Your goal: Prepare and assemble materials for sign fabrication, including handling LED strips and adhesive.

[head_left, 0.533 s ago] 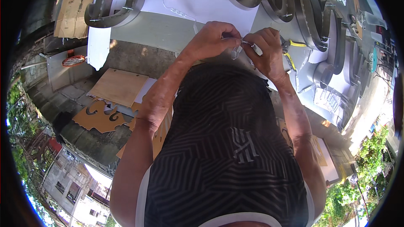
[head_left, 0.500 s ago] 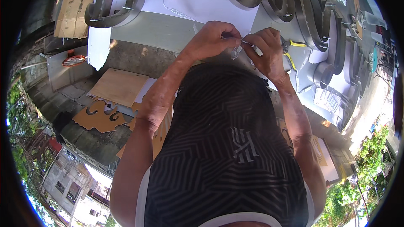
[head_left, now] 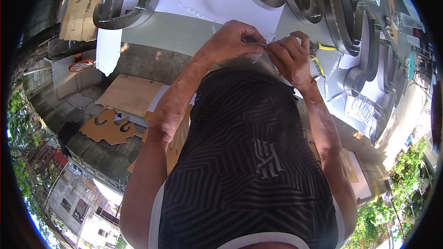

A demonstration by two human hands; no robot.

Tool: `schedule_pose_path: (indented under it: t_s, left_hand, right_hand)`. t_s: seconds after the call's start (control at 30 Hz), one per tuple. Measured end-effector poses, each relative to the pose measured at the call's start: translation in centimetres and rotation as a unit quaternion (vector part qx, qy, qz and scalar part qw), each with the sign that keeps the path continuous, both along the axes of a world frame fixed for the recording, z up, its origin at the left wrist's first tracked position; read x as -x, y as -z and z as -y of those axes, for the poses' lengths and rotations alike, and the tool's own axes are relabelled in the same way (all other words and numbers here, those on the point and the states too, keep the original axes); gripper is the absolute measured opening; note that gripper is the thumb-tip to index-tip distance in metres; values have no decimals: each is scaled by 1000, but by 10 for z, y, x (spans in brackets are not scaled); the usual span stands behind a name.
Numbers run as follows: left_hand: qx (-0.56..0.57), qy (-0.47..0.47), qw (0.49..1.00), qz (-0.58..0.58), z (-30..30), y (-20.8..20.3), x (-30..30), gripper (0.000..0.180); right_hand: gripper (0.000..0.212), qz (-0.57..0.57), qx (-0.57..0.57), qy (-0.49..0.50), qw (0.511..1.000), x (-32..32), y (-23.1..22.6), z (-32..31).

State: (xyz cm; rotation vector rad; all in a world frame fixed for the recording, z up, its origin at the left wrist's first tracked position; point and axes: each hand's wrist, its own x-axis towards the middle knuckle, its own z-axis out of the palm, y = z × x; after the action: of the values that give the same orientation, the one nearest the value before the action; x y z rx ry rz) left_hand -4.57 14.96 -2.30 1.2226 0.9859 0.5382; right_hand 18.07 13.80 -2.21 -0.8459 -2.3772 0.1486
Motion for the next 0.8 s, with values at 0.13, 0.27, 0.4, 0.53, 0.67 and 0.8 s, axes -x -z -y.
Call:
schedule_pose_path:
  t_s: [0.13,0.27,0.4,0.53,0.67,0.8]
  left_hand:
    - [6,15,1000,3,1,3,0,21]
    - [26,4,999,21,4,6,-2,20]
    - [0,-30,1000,4,7,1,-6,23]
    - [-113,-85,990,-6,12,12,-13,21]
    - [-199,-98,972,-69,17,5,-18,16]
    - [-294,-99,945,-107,19,14,-22,13]
  right_hand:
    - [34,6,-22,-2,1000,1,4,2]
    - [37,17,-47,3,999,1,4,4]
    - [30,-5,-13,25,1000,3,7,3]
    - [21,-56,88,52,993,12,-6,3]
    - [10,-87,242,86,962,11,-8,5]
    - [5,-102,304,100,942,10,-1,5]
